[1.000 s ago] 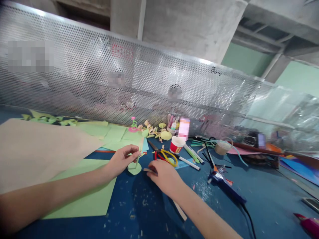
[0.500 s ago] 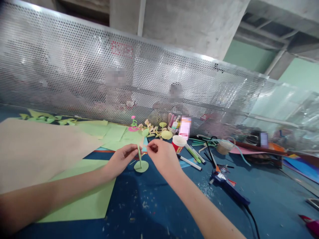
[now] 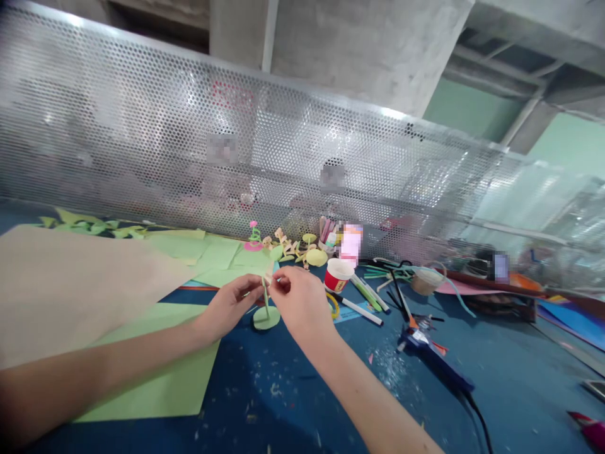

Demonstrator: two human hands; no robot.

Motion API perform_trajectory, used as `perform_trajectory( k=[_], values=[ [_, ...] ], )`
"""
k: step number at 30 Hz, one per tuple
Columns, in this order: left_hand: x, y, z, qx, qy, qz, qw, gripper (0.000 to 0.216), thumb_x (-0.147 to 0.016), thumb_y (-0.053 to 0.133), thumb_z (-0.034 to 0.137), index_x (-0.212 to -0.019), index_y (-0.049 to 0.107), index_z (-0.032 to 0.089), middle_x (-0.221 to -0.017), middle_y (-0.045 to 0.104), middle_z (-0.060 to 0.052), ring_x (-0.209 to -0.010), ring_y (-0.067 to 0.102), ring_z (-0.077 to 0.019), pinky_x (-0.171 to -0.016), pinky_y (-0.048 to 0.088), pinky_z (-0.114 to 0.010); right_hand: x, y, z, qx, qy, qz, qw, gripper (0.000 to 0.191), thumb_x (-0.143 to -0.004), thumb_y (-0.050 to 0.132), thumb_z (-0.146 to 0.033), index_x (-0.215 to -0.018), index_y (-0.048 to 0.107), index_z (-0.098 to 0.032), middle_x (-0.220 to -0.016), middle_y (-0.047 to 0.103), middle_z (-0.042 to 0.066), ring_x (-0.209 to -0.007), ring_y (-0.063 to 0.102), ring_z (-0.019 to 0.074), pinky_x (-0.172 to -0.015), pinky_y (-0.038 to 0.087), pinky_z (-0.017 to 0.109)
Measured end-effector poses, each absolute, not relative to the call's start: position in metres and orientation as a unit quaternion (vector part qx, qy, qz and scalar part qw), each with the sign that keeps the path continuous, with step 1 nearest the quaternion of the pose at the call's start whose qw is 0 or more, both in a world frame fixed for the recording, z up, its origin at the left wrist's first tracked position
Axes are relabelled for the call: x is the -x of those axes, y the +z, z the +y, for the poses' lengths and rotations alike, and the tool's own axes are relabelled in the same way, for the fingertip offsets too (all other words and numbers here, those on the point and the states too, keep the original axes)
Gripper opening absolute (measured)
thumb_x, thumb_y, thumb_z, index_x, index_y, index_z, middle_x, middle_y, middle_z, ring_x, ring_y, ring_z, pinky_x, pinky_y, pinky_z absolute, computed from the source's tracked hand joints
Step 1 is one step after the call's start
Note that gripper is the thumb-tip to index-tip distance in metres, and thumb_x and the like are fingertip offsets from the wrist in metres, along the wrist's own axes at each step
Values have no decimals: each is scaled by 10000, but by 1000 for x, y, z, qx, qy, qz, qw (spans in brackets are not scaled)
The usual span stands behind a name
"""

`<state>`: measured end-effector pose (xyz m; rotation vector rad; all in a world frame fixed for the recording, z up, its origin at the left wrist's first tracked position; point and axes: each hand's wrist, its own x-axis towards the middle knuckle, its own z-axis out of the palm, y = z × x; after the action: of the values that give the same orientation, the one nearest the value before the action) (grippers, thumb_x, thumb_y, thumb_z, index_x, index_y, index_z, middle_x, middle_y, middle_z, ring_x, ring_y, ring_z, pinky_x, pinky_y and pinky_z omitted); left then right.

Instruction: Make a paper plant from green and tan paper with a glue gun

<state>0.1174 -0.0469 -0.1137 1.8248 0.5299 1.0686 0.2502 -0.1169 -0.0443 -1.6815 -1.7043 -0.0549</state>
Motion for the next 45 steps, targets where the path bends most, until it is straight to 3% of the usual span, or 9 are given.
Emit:
perform_trajectory(
  k=[28,35,38,41,45],
  values=[
    [-117,-113,-49,-713,431,211,511,224,-798,508,357,-885,573,162,-740,561,-5,-658,510,-107,-655,452,-234,-259,-53,-109,603,142,-670,409,192,-716,561,-319,-818,635,-175,-612,614,1,-550,550,131,-559,443,242],
    [-117,-115,-47,-704,458,223,494,266,-777,541,348,-983,543,180,-875,593,-37,-836,553,-148,-747,466,-269,-261,-60,-105,578,158,-667,442,185,-715,573,-340,-778,624,-173,-547,532,-35,-498,480,108,-502,385,216],
    [-116,-113,-49,-703,480,226,474,200,-780,539,325,-921,553,184,-876,583,-34,-853,548,-148,-755,470,-268,-261,-61,-104,585,146,-666,439,202,-718,571,-361,-772,633,-177,-513,463,-49,-475,428,104,-463,341,211],
    [-116,-109,-51,-703,493,224,461,151,-786,528,311,-858,558,181,-841,577,-24,-822,549,-141,-735,474,-258,-263,-62,-103,589,114,-671,436,201,-715,579,-367,-766,640,-182,-537,451,-42,-503,432,112,-480,352,219],
    [-116,-106,-53,-708,502,230,440,137,-788,519,297,-847,564,181,-819,576,-16,-791,551,-135,-709,477,-244,-262,-64,-102,573,86,-676,456,200,-718,580,-362,-767,643,-179,-695,562,11,-602,510,132,-569,431,246]
  ],
)
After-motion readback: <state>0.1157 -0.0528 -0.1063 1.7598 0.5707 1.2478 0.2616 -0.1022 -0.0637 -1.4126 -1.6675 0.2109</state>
